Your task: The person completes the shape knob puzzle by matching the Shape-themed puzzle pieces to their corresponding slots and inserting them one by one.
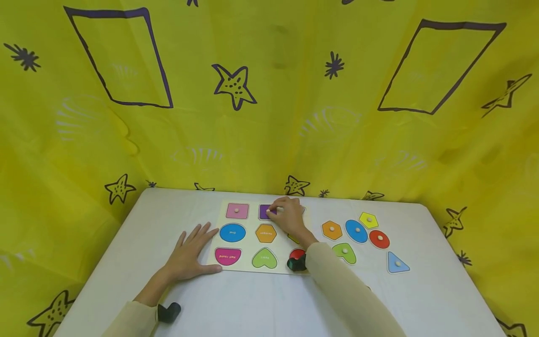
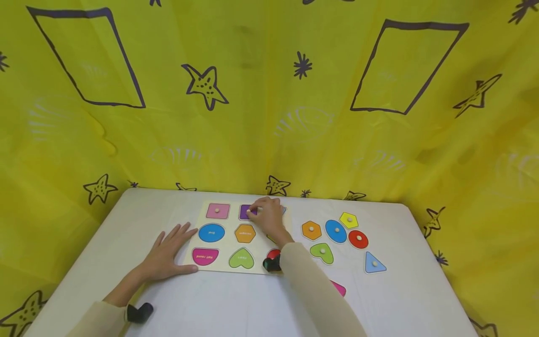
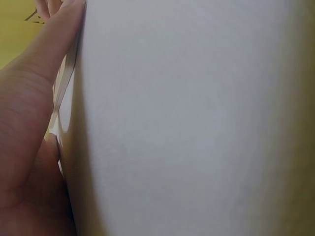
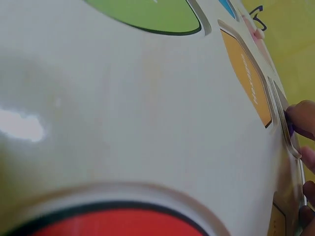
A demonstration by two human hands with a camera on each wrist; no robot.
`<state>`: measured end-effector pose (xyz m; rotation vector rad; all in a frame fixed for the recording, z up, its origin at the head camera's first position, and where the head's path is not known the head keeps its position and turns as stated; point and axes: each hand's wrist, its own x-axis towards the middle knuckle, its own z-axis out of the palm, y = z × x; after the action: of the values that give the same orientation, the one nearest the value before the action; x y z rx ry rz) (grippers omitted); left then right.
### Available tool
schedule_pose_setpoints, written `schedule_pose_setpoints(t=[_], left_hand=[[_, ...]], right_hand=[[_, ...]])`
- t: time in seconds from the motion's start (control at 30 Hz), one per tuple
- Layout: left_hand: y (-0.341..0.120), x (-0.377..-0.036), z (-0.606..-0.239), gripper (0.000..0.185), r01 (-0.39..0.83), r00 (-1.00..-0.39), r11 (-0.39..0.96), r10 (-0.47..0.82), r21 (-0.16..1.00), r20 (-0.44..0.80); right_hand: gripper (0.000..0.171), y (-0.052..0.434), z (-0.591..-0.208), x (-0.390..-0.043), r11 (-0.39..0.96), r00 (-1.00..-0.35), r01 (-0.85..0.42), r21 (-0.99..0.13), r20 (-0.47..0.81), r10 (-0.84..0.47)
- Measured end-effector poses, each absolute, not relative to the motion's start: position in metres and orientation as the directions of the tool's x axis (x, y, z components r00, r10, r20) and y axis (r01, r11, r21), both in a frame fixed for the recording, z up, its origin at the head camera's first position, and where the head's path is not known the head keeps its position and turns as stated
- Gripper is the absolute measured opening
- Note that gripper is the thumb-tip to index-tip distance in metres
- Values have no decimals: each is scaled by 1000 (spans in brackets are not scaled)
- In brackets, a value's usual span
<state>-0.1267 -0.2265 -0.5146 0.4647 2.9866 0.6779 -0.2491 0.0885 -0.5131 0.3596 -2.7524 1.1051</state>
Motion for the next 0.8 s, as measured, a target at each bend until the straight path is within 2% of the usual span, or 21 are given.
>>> schedule_pose_setpoints(t=[0.8], left_hand=[[-227,-127,-515,106,274,-955,866,295,419,14]], right_hand=[[13,82,-509,-244,721,-977,-212,-660,168,-133]])
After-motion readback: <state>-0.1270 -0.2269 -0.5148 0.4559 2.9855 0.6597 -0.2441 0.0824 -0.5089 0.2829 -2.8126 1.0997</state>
